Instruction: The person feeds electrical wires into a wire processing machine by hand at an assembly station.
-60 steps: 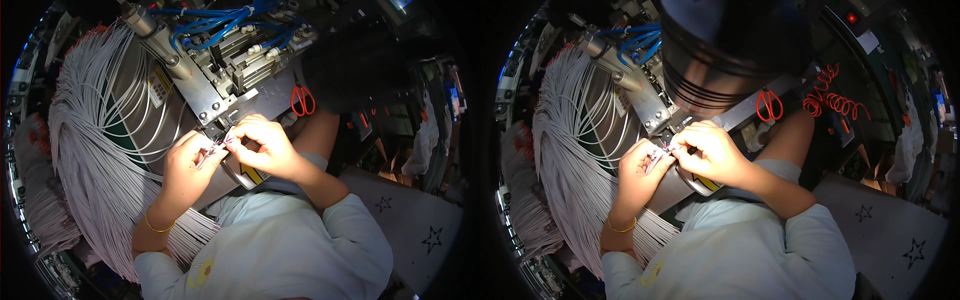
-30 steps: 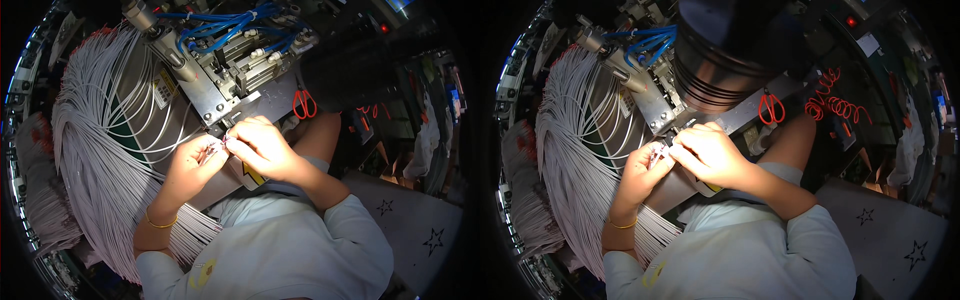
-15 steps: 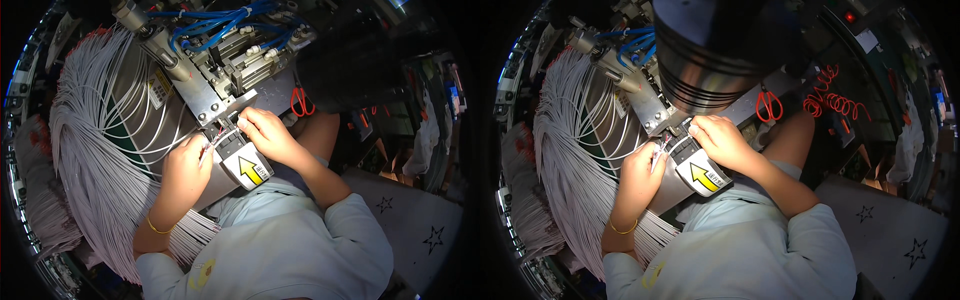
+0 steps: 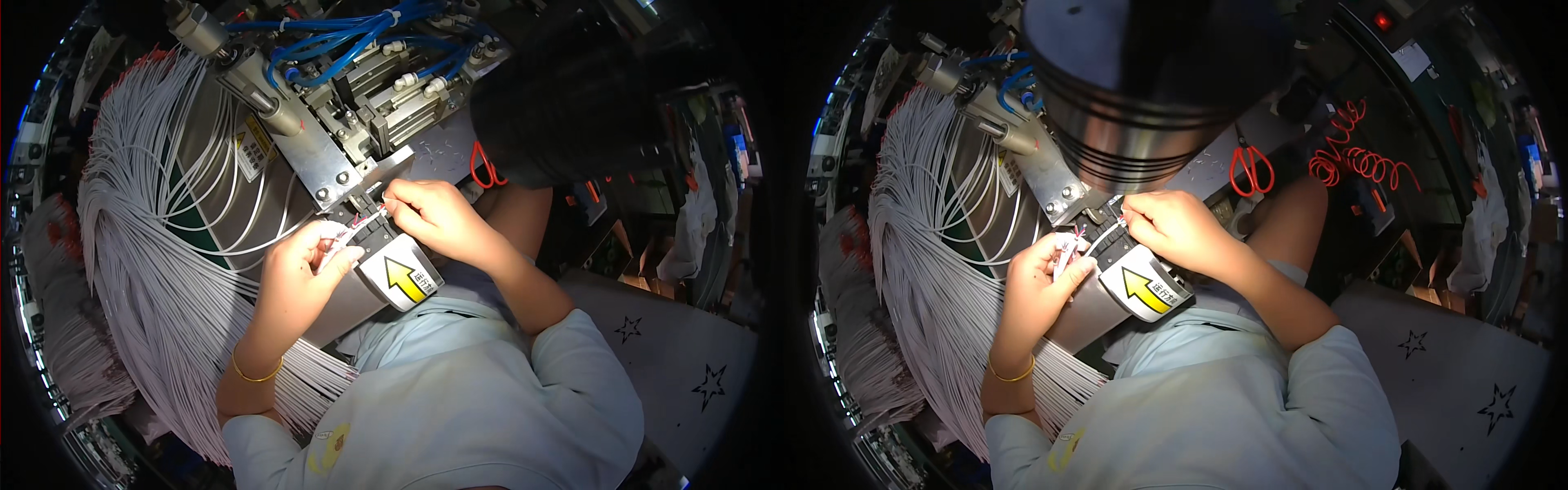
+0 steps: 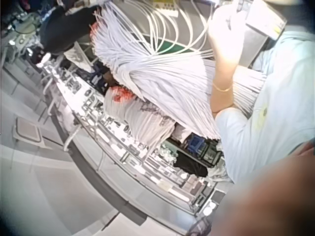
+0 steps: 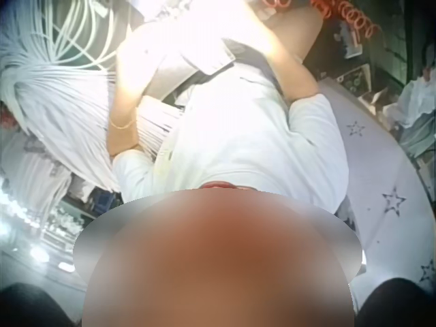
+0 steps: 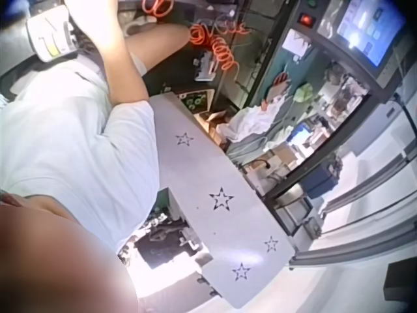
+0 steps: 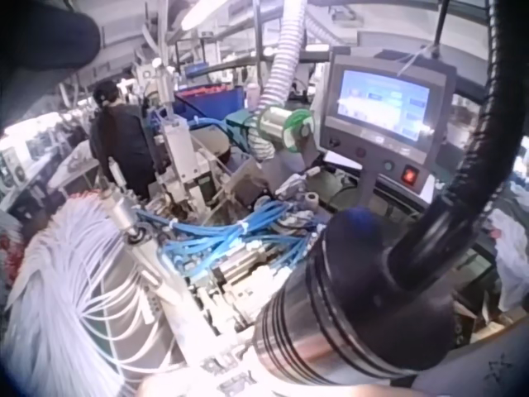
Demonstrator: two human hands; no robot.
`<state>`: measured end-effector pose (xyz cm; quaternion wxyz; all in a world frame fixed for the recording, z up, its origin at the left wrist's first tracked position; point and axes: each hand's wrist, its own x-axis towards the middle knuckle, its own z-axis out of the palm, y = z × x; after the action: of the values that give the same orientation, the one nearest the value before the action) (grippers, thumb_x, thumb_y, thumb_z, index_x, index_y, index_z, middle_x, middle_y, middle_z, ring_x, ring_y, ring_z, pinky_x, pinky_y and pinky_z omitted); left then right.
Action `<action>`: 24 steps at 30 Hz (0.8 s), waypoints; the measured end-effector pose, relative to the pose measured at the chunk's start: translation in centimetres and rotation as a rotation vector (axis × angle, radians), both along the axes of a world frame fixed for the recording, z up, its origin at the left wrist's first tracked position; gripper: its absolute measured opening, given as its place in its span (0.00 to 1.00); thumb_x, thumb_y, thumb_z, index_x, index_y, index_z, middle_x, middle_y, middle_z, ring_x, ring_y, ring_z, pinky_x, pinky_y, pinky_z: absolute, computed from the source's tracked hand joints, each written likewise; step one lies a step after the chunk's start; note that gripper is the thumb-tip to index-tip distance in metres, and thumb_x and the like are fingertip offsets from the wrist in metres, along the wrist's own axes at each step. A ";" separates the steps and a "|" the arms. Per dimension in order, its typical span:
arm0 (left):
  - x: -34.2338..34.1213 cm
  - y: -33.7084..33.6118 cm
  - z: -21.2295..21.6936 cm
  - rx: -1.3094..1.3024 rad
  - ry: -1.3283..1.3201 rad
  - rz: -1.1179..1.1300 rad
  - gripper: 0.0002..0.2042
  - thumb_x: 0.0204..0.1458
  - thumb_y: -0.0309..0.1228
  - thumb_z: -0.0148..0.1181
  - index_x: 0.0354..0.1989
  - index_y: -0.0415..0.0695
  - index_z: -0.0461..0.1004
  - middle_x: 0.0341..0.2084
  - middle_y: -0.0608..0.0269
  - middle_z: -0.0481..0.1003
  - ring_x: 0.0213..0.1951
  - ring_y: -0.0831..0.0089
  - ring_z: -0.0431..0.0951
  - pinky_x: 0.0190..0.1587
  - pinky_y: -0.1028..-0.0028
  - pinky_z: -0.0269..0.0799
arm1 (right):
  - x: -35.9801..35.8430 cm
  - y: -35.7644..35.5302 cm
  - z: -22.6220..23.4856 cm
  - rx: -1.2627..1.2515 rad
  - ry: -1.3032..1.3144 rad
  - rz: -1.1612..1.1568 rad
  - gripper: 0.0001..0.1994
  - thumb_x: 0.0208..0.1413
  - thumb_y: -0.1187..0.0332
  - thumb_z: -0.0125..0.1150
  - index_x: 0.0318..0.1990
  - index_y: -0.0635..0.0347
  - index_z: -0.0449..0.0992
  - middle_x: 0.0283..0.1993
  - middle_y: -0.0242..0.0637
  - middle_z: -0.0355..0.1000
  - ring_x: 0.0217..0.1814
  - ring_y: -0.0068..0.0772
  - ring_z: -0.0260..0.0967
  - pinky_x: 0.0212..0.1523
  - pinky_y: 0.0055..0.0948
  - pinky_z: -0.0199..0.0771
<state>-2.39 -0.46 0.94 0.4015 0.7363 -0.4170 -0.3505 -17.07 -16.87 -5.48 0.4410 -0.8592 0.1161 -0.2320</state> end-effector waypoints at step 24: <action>0.0 -0.1 0.9 0.066 0.301 -0.022 0.06 0.55 0.28 0.60 0.33 0.38 0.75 0.21 0.72 0.73 0.22 0.88 0.67 0.24 0.83 0.64 | 0.4 3.6 2.9 0.459 -0.160 0.012 0.05 0.47 0.70 0.63 0.30 0.61 0.75 0.26 0.34 0.71 0.29 0.36 0.67 0.34 0.33 0.66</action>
<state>-2.43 -0.59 1.87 0.4312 0.6835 -0.3487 -0.4747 -16.62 -13.24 -2.57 0.6338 -0.7160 0.1255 -0.2644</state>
